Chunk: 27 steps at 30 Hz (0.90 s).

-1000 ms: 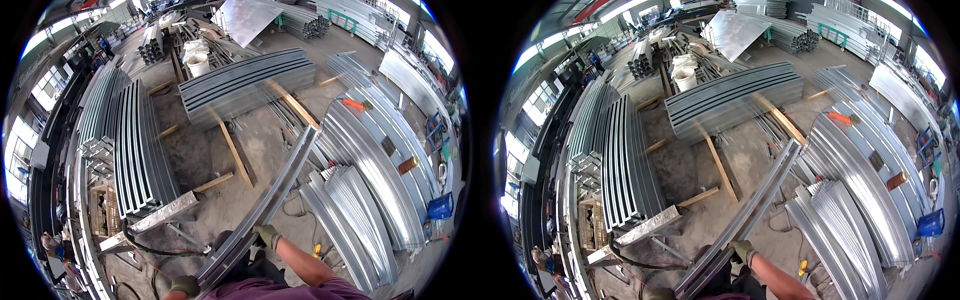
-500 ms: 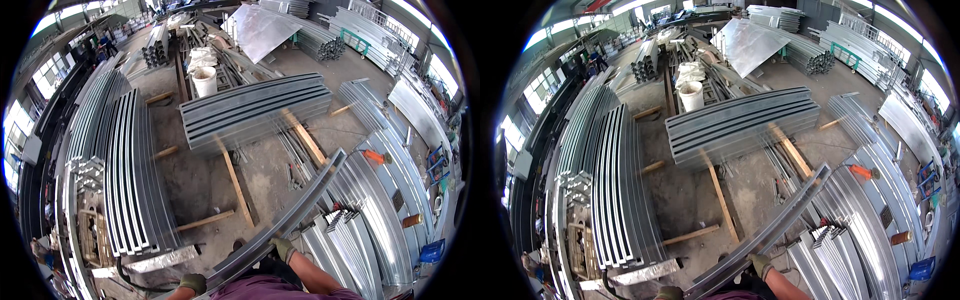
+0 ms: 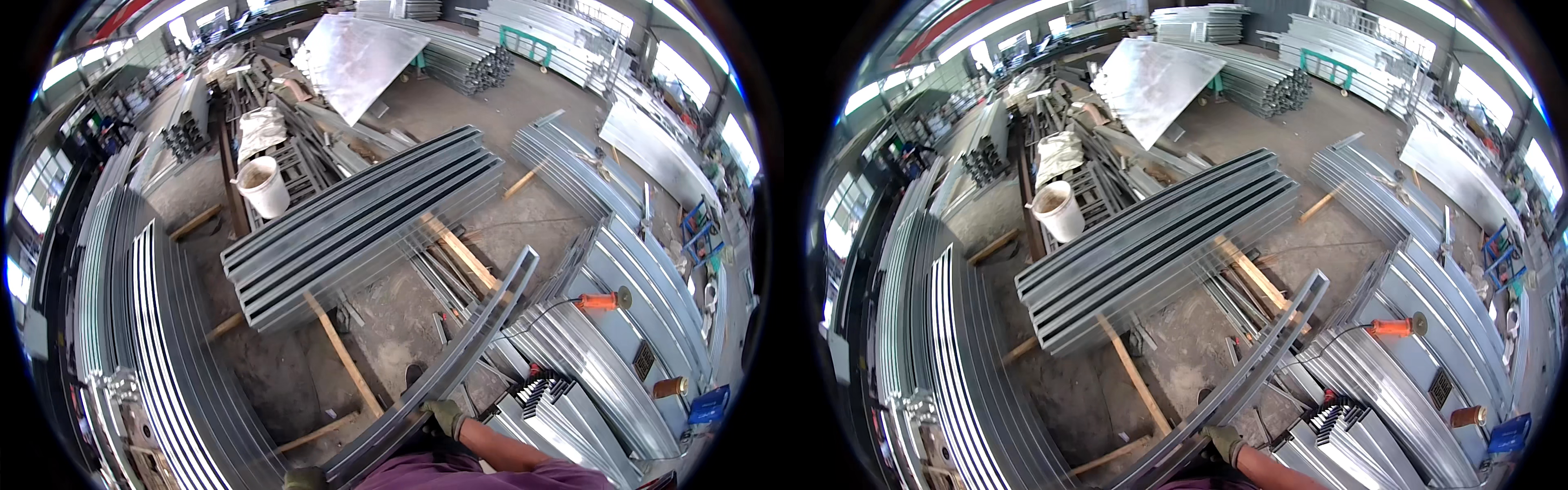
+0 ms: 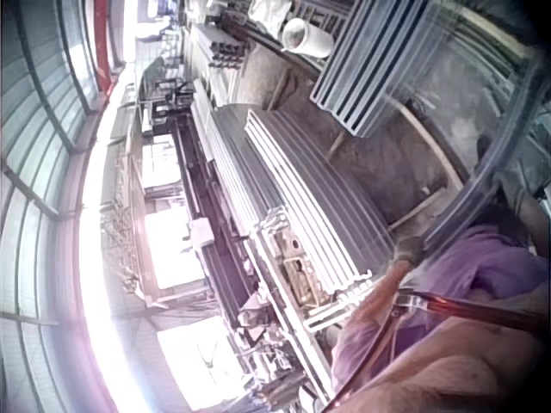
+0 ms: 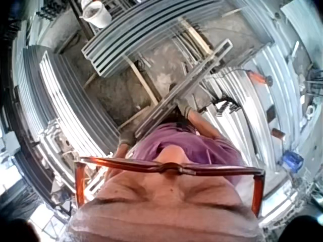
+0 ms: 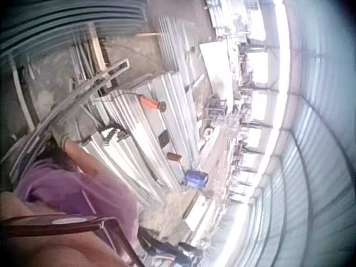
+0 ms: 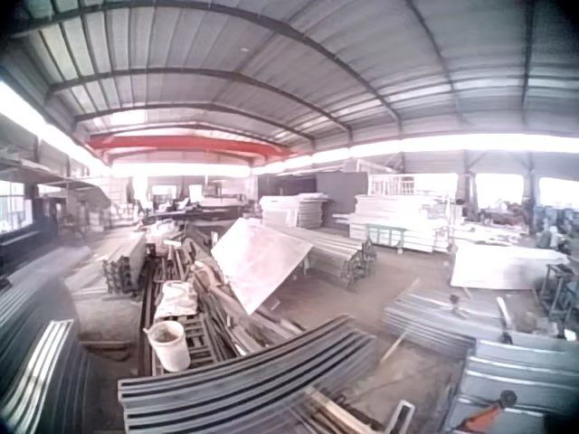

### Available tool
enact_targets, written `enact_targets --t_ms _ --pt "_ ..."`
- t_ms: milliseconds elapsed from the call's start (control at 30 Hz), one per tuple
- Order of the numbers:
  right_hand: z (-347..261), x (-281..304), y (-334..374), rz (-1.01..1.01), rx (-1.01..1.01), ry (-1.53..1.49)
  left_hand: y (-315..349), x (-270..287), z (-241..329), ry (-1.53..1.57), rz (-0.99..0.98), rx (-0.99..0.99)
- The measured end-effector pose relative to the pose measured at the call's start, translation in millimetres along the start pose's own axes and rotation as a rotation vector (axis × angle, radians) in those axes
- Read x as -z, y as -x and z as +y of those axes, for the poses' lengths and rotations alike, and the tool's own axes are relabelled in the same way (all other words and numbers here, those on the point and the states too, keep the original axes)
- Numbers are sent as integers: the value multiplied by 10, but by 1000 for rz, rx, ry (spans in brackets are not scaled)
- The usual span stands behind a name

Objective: The person welds the corners of rectangular metal frames using a handheld welding torch. They position the frames on a workbench, weld each corner, and then move the completed frames to a stack nearby.

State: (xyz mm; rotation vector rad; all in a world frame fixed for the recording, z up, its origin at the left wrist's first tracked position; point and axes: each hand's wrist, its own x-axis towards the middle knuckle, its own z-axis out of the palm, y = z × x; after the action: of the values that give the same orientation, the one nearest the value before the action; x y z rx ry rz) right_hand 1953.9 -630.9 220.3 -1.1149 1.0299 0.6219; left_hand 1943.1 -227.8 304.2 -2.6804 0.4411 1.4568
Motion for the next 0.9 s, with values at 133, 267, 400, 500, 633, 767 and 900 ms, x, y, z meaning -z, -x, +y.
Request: enact_targets --t_ms 133,267,400,500,633,767,900 --pt "-956 260 -238 7 0 -4 -389 698 290 27 146 -77" --pt "-1819 479 -433 8 113 3 -733 1588 574 4 127 -37" --pt "-2488 447 -809 -67 244 119 -985 2424 675 -51 121 9" --pt "-2792 627 -1088 -16 121 0 -1403 2926 774 -56 56 -27" --pt "-3337 422 -1171 8 104 34 -1978 3340 645 41 10 -80" --pt "-3712 609 -1739 161 26 -76 -2712 3843 537 54 56 -139" --pt "-4314 704 -1993 120 85 -90 -3307 4465 575 58 146 -201"
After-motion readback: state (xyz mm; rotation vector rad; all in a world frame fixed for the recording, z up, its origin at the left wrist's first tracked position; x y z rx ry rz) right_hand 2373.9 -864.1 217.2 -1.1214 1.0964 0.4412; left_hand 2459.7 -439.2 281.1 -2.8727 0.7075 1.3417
